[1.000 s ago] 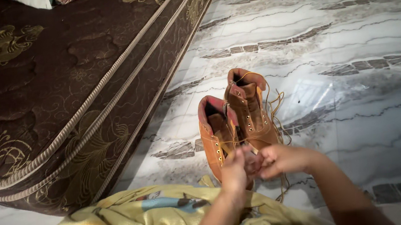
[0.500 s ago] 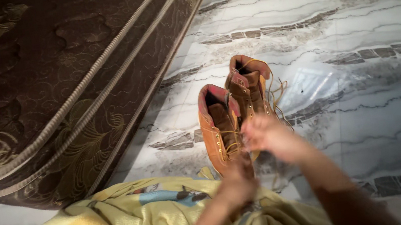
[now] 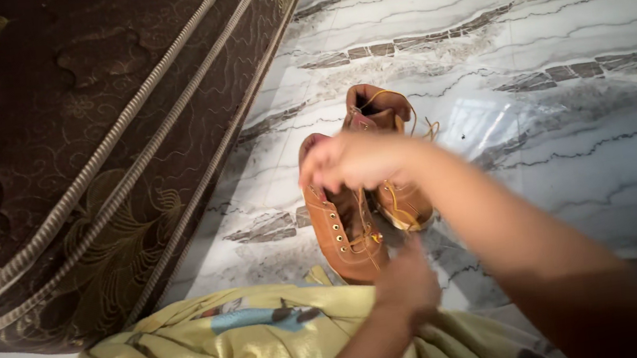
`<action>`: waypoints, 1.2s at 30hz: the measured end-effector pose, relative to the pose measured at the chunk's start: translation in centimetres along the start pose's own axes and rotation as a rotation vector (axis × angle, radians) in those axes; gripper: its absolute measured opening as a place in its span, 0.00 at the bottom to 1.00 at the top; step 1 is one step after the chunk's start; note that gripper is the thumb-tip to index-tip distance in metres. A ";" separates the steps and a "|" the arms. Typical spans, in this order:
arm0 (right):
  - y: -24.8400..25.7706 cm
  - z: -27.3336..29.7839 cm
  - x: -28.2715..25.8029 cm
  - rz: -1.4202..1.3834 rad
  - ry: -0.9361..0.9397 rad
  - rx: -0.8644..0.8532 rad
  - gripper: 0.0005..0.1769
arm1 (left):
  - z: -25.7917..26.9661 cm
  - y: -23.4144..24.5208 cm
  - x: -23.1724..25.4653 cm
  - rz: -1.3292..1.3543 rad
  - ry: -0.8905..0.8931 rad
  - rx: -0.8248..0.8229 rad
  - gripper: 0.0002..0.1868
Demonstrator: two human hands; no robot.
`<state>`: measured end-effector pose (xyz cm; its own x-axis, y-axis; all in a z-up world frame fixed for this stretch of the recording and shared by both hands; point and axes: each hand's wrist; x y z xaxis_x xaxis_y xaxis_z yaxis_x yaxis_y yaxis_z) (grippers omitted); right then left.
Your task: The person removes the laces from a pair of brown high-top shoes and then re-laces them. The person pulls the laces out of the eyelets, then threads them back through in a crisscross pattern.
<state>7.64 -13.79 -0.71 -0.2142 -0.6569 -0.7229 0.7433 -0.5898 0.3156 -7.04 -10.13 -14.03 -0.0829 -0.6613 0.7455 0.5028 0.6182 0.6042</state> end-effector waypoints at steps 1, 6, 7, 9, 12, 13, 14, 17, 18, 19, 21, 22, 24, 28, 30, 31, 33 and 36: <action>-1.3 -1.4 1.3 0.033 0.125 -0.013 0.11 | 0.5 -1.0 -0.1 -0.013 -0.082 -0.094 0.29; -3.9 -5.4 10.1 -0.230 -0.159 0.009 0.08 | 2.0 0.3 -0.9 -0.399 -0.696 0.006 0.35; -4.5 -6.0 11.7 -0.260 -0.152 0.043 0.09 | 2.1 1.4 -0.9 -0.418 -0.767 0.068 0.33; -5.3 -6.8 14.0 -0.324 -0.145 0.114 0.10 | 2.4 4.8 -1.4 -0.455 -0.539 -0.181 0.19; -6.1 -6.9 16.0 0.099 0.052 0.427 0.09 | 2.3 10.8 -3.1 -0.416 -0.288 -0.319 0.09; -6.5 -6.8 16.2 0.117 0.013 0.443 0.09 | 1.8 12.0 -3.4 -0.493 -0.346 -0.145 0.07; -6.9 -6.6 16.1 0.135 -0.026 0.459 0.08 | 1.1 13.0 -3.6 -0.567 -0.405 0.030 0.05; -8.1 -6.2 14.8 0.236 0.090 0.593 0.06 | 0.0 15.3 -5.2 -0.760 -0.812 0.405 0.24; -8.3 -6.1 14.3 0.278 0.166 0.651 0.06 | -0.2 15.7 -5.9 -0.797 -0.774 0.335 0.24; -8.6 -5.9 14.0 0.304 0.143 0.658 0.05 | -0.3 15.9 -6.6 -0.829 -0.736 0.261 0.24; -9.2 -5.6 13.6 0.354 0.100 0.669 0.04 | -0.6 15.7 -7.7 -0.866 -0.666 0.142 0.21; -9.3 -5.5 13.5 0.357 0.096 0.678 0.03 | -0.7 15.7 -8.2 -0.873 -0.634 0.098 0.18; -9.7 -5.4 13.2 0.358 0.095 0.693 0.03 | -0.8 15.6 -9.0 -0.889 -0.626 0.083 0.17; -10.0 -5.2 13.3 0.365 0.151 0.725 0.04 | -1.2 15.0 -9.7 -0.856 -0.705 0.157 0.19; -10.0 -5.3 13.5 0.348 0.162 0.739 0.04 | -1.3 14.8 -9.9 -0.834 -0.725 0.172 0.18; -9.9 -5.4 13.6 0.282 0.135 0.727 0.05 | -1.4 14.7 -10.1 -0.835 -0.732 0.180 0.17; -9.7 -5.7 13.6 0.152 0.083 0.698 0.05 | -1.6 14.7 -10.2 -0.846 -0.738 0.183 0.15; -9.8 -6.0 13.5 0.247 0.039 0.710 0.06 | -1.7 14.6 -10.5 -0.867 -0.732 0.169 0.11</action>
<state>1.27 -14.12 -17.23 -0.0617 -0.8000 -0.5968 0.1765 -0.5973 0.7823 2.64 5.13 -13.53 -0.8534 -0.5211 0.0111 -0.0855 0.1610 0.9832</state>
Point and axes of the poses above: each hand's wrist, its own z-axis away from the middle knuckle, its own y-axis out of the back of the hand, x = y × z, and after that the axes turned 11 degrees about -y, right-handed
